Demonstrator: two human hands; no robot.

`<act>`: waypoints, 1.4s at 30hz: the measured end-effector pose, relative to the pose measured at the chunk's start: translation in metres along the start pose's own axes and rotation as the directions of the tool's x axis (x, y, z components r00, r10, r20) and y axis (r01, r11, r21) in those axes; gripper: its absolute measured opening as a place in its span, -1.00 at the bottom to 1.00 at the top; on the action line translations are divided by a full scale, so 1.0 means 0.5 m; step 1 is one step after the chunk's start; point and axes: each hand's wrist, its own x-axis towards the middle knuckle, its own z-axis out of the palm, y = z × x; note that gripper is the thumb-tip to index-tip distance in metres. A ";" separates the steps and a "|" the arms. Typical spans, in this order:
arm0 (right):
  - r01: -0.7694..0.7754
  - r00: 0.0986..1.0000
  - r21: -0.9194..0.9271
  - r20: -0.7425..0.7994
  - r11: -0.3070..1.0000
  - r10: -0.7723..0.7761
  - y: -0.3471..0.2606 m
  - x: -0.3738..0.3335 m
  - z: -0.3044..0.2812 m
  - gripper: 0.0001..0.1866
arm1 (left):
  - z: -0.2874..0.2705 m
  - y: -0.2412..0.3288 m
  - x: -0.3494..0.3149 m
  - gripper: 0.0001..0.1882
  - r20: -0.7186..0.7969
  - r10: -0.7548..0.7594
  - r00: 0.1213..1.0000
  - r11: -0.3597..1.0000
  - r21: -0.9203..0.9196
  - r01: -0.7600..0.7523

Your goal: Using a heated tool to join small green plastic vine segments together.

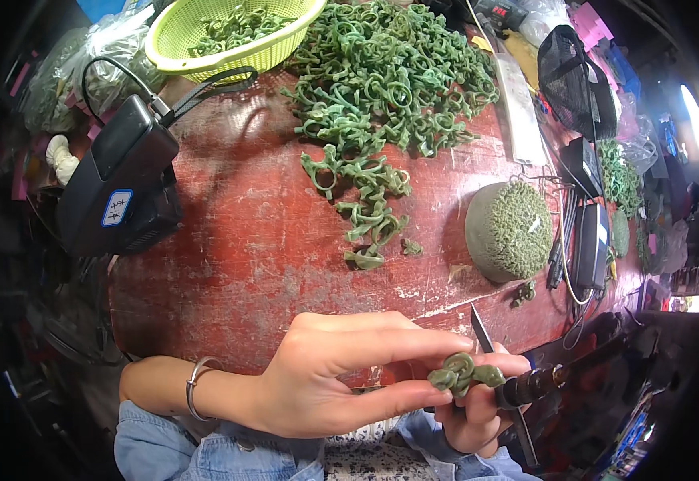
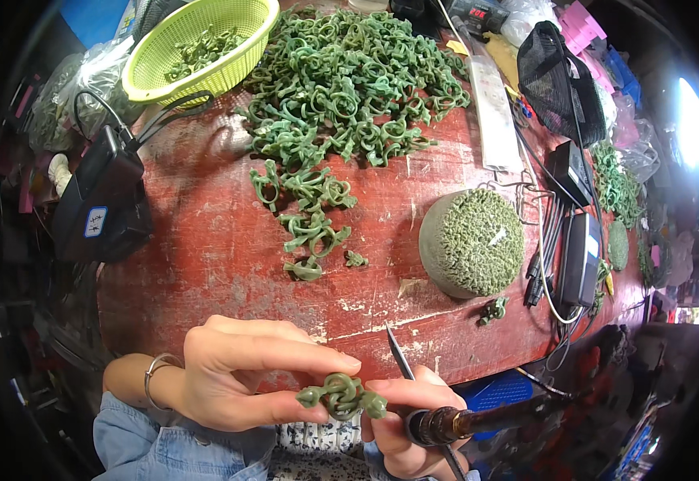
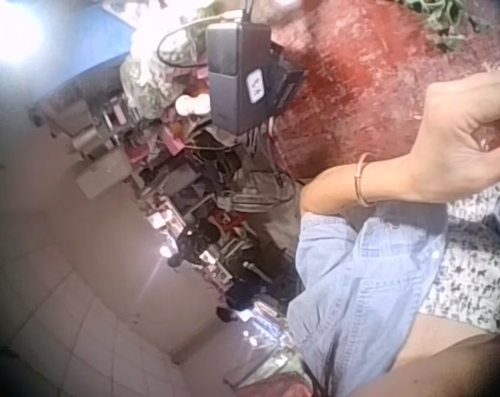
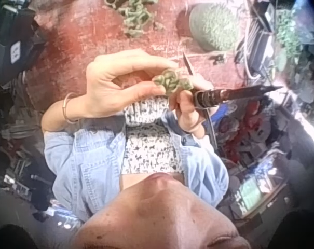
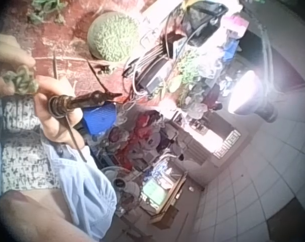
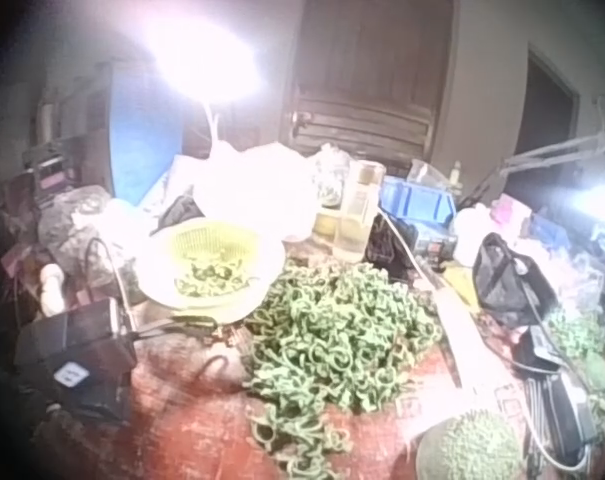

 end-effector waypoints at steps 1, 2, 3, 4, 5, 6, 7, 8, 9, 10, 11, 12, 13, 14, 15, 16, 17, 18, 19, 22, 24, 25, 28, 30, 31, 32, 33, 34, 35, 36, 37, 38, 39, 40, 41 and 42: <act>-0.002 1.000 0.001 0.000 1.000 0.002 0.001 0.001 0.000 -0.51 | 0.000 0.000 0.000 -0.62 -0.002 -0.005 1.000 1.000 -0.003 0.005; 0.022 1.000 -0.033 -0.003 0.999 -0.023 0.003 0.002 -0.001 -0.51 | 0.000 0.001 0.000 -0.62 -0.002 -0.007 1.000 1.000 -0.003 0.007; 0.046 0.999 -0.069 -0.008 0.997 -0.047 0.005 0.003 -0.002 -0.51 | -0.001 0.001 0.001 -0.62 0.002 -0.012 1.000 1.000 -0.007 0.012; 0.045 0.999 -0.070 -0.010 0.997 -0.046 0.007 0.002 -0.001 -0.51 | -0.001 0.001 0.001 -0.62 0.006 -0.017 1.000 1.000 -0.011 0.017; 0.043 0.999 -0.030 -0.015 0.999 -0.043 0.009 0.001 0.000 -0.52 | -0.001 0.000 0.002 -0.62 0.008 -0.017 1.000 1.000 -0.012 0.017; 0.039 0.999 0.013 -0.016 0.999 -0.039 0.011 0.001 0.002 -0.53 | -0.001 -0.003 0.001 -0.63 -0.001 -0.008 1.000 1.000 -0.016 0.008; 0.037 0.999 0.014 -0.014 0.999 -0.037 0.011 0.002 0.003 -0.53 | -0.001 -0.004 0.000 -0.63 -0.010 0.001 1.000 1.000 -0.019 -0.001; 0.038 0.999 0.019 0.004 0.999 -0.038 0.010 0.005 0.004 -0.53 | -0.002 -0.004 -0.002 -0.63 -0.012 -0.002 1.000 1.000 -0.018 0.001; 0.041 0.999 0.019 0.018 0.999 -0.042 0.009 0.005 0.004 -0.54 | -0.001 -0.004 -0.002 -0.63 -0.014 -0.017 1.000 0.999 -0.029 0.017; 0.041 0.999 0.017 0.017 0.999 -0.041 0.008 0.004 0.004 -0.54 | -0.001 -0.003 -0.003 -0.64 -0.017 -0.033 0.999 0.999 -0.039 0.032; 0.032 0.999 0.045 0.013 0.998 -0.033 0.008 0.004 0.005 -0.54 | 0.000 -0.001 -0.003 -0.64 -0.016 -0.033 0.999 0.999 -0.041 0.032; 0.025 1.000 0.075 0.009 0.997 -0.025 0.008 0.003 0.006 -0.53 | 0.001 0.002 -0.003 -0.64 -0.019 -0.046 0.999 0.998 -0.049 0.045; 0.025 1.000 0.073 0.009 0.997 -0.026 0.007 0.002 0.006 -0.53 | 0.001 0.004 -0.003 -0.64 -0.022 -0.059 0.998 0.997 -0.057 0.058; 0.028 1.000 0.076 0.007 0.997 -0.029 0.006 0.003 0.007 -0.52 | 0.002 0.005 -0.003 -0.64 -0.021 -0.058 0.998 0.997 -0.058 0.057; 0.029 1.000 0.080 0.006 0.996 -0.030 0.007 0.003 0.007 -0.52 | 0.003 0.005 -0.003 -0.64 -0.026 -0.058 0.998 0.997 -0.057 0.057; 0.028 1.000 0.080 0.006 0.996 -0.028 0.007 0.003 0.008 -0.52 | 0.003 0.004 -0.002 -0.64 -0.030 -0.058 0.998 0.997 -0.056 0.057; 0.033 0.999 0.081 -0.001 0.996 -0.033 0.007 0.002 0.009 -0.52 | 0.003 0.004 -0.002 -0.64 -0.029 -0.059 0.998 0.997 -0.057 0.058; 0.038 0.999 0.083 -0.008 0.996 -0.037 0.007 0.002 0.010 -0.52 | 0.002 0.004 -0.002 -0.64 -0.029 -0.058 0.998 0.997 -0.049 0.057; 0.037 0.999 0.084 -0.008 0.996 -0.036 0.007 0.004 0.008 -0.52 | 0.002 0.004 -0.002 -0.63 -0.028 -0.057 0.998 0.998 -0.042 0.055; 0.041 0.999 -0.027 0.010 0.999 -0.041 0.009 0.010 -0.005 -0.51 | 0.004 -0.003 -0.003 -0.65 -0.054 -0.055 0.997 0.998 -0.039 0.053; 0.059 0.993 -0.116 -0.090 0.991 -0.070 0.023 0.002 -0.019 -0.49 | 0.004 0.000 0.001 -0.65 -0.038 -0.075 0.996 0.997 -0.015 0.075; 0.103 0.991 -0.062 -0.079 0.993 -0.108 0.024 0.003 -0.029 -0.57 | 0.004 0.001 0.004 -0.66 -0.020 -0.093 0.995 0.996 0.008 0.093; -0.074 0.977 -0.275 -0.214 0.959 0.014 0.013 0.005 -0.061 -0.58 | 0.007 -0.007 0.003 -0.66 -0.018 -0.210 0.978 0.977 -0.054 0.208; -0.092 0.970 -0.502 -0.239 0.860 -0.035 0.040 0.012 -0.089 -0.63 | 0.008 -0.019 0.001 -0.68 0.016 -0.261 0.965 0.962 -0.081 0.261; -0.007 0.965 -0.633 -0.208 0.774 -0.161 0.058 0.019 -0.092 -0.68 | 0.011 -0.023 0.000 -0.69 0.001 -0.293 0.956 0.947 -0.140 0.290; -0.008 0.963 -0.636 -0.212 0.772 -0.165 0.067 0.020 -0.101 -0.68 | 0.015 -0.027 -0.001 -0.70 -0.012 -0.327 0.945 0.927 -0.199 0.318; -0.035 0.968 -0.653 -0.210 0.757 -0.136 0.072 0.017 -0.111 -0.73 | 0.015 -0.031 -0.001 -0.72 0.002 -0.321 0.947 0.920 -0.237 0.313; -0.062 0.973 -0.668 -0.207 0.741 -0.105 0.078 0.015 -0.121 -0.78 | 0.015 -0.031 0.002 -0.72 0.011 -0.316 0.949 0.920 -0.239 0.310; -0.051 0.968 -0.697 -0.210 0.715 -0.135 0.084 0.013 -0.130 -0.85 | 0.016 -0.030 0.006 -0.72 0.014 -0.333 0.943 0.907 -0.267 0.324; -0.053 0.968 -0.695 -0.213 0.717 -0.134 0.084 0.013 -0.133 -0.85 | 0.016 -0.027 0.007 -0.73 0.011 -0.355 0.935 0.893 -0.291 0.343; -0.045 0.971 -0.710 -0.196 0.702 -0.136 0.084 0.015 -0.134 -0.87 | 0.016 -0.024 0.008 -0.73 0.012 -0.358 0.934 0.893 -0.288 0.346; -0.037 0.974 -0.725 -0.180 0.688 -0.137 0.084 0.017 -0.135 -0.88 | 0.017 -0.020 0.009 -0.72 0.010 -0.357 0.934 0.894 -0.287 0.345; -0.038 0.975 -0.723 -0.180 0.690 -0.134 0.081 0.019 -0.133 -0.88 | 0.016 -0.019 0.009 -0.72 0.008 -0.356 0.934 0.894 -0.287 0.343; -0.102 0.975 -0.714 -0.211 0.693 -0.074 0.074 0.020 -0.131 -0.83 | 0.016 -0.023 0.009 -0.72 0.006 -0.360 0.933 0.893 -0.285 0.347; -0.166 0.971 -0.703 -0.240 0.692 -0.011 0.070 0.020 -0.129 -0.77 | 0.016 -0.031 0.009 -0.71 0.017 -0.354 0.935 0.896 -0.282 0.344; -0.165 0.972 -0.700 -0.236 0.694 -0.006 0.066 0.019 -0.127 -0.77 | 0.016 -0.036 0.008 -0.71 0.027 -0.347 0.937 0.898 -0.279 0.341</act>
